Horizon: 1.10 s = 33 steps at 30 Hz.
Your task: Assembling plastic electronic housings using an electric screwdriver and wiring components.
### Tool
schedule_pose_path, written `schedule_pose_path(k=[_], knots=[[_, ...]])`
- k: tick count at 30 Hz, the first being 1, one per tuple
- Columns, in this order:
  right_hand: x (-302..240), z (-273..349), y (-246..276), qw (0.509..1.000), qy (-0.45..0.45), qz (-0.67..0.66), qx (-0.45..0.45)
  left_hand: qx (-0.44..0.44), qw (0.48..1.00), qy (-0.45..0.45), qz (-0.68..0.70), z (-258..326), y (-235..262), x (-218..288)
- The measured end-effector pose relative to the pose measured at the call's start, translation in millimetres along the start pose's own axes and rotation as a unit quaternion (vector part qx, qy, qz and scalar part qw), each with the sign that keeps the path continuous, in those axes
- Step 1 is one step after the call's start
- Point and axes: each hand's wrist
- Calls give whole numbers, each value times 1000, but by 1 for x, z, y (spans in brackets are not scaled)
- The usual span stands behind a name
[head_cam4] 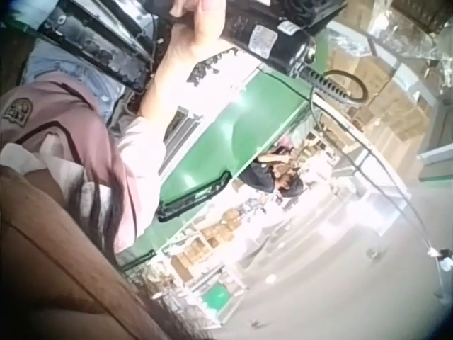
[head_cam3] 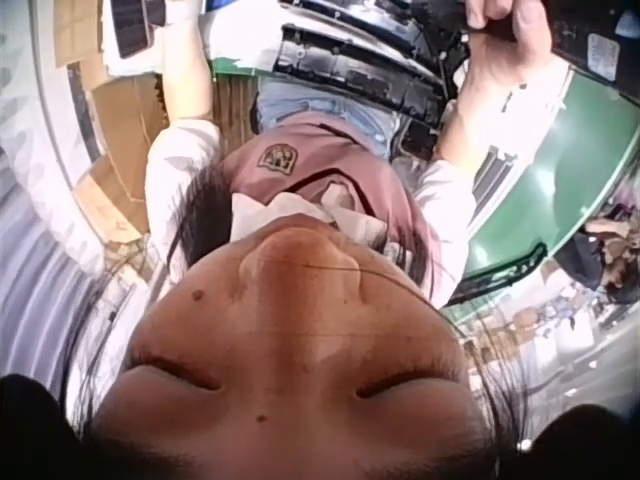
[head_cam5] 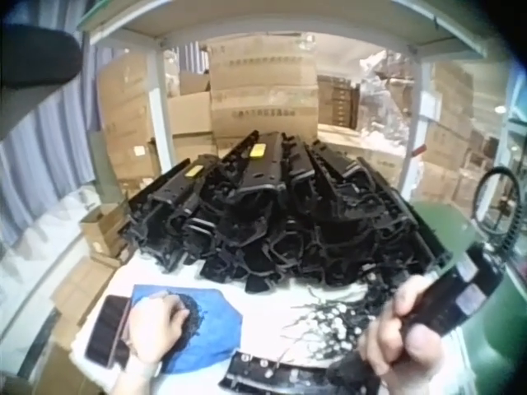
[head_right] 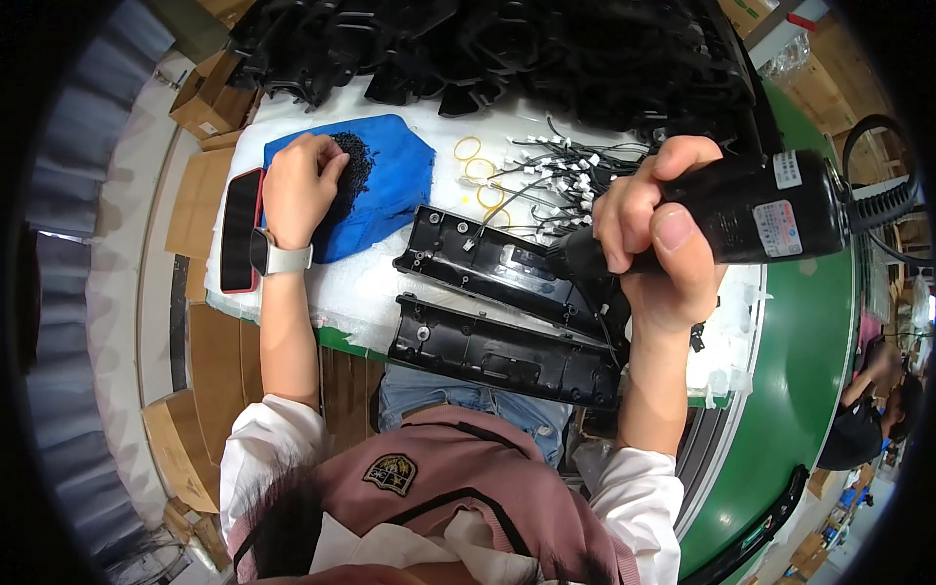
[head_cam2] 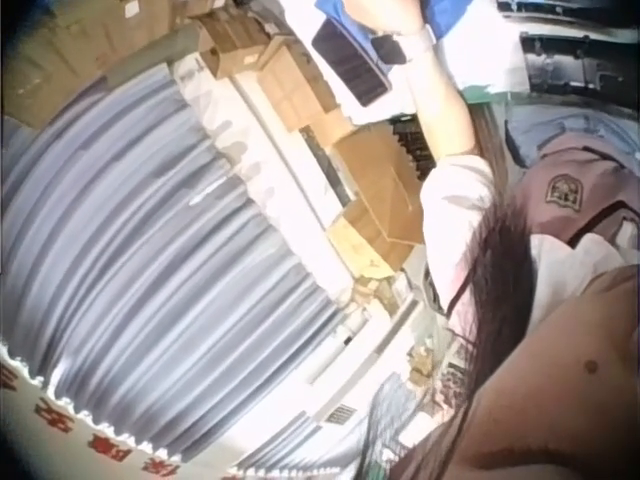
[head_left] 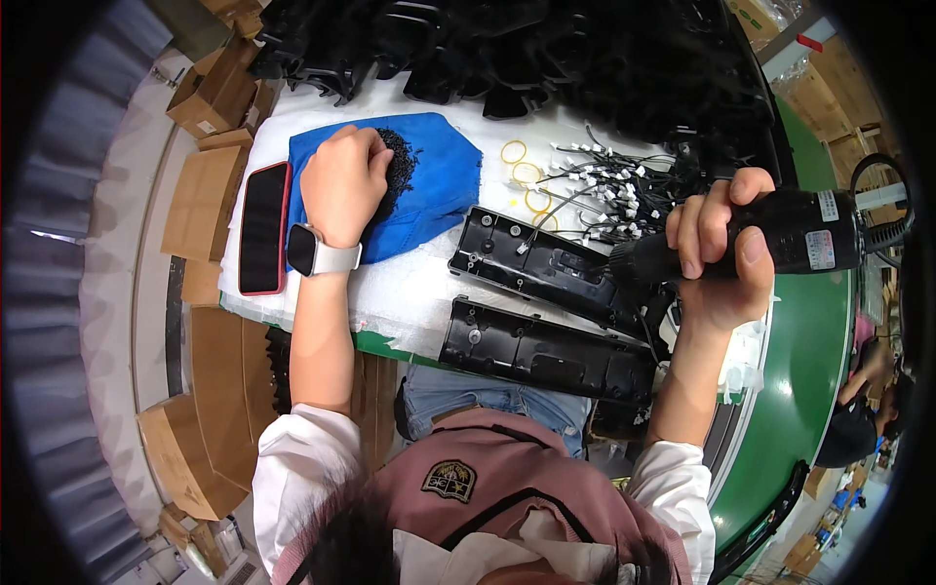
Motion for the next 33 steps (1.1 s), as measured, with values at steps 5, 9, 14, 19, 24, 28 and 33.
schedule_pose_path(k=[5, 9, 14, 19, 24, 28, 33], knots=[[-2, 1, 3, 1000, 6, -7, 10, 55, 996, -17, 75, -1, -2, 7], [-11, -1, -1, 995, 65, -66, 24, -121, 876, 67, 462, 10, -6, 55], [-21, -4, -1, 985, 91, -144, 12, -272, 727, 73, 626, 29, -9, 103], [-16, -1, -1, 977, 100, -184, 22, -339, 704, 81, 618, 34, -12, 106], [-17, -2, 0, 980, 95, -171, 46, -361, 696, 83, 616, 32, -12, 100], [-10, -1, 1, 981, 102, -160, 37, -350, 702, 75, 616, 34, -15, 101], [-6, -1, -6, 983, 106, -148, 34, -354, 710, 76, 605, 35, -18, 98]])
Point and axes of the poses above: each hand's wrist, its own z-axis away from the middle knuckle, its own y-axis out of the back of the hand, x = y × z, and after that the axes turned 7 degrees about z, right-handed
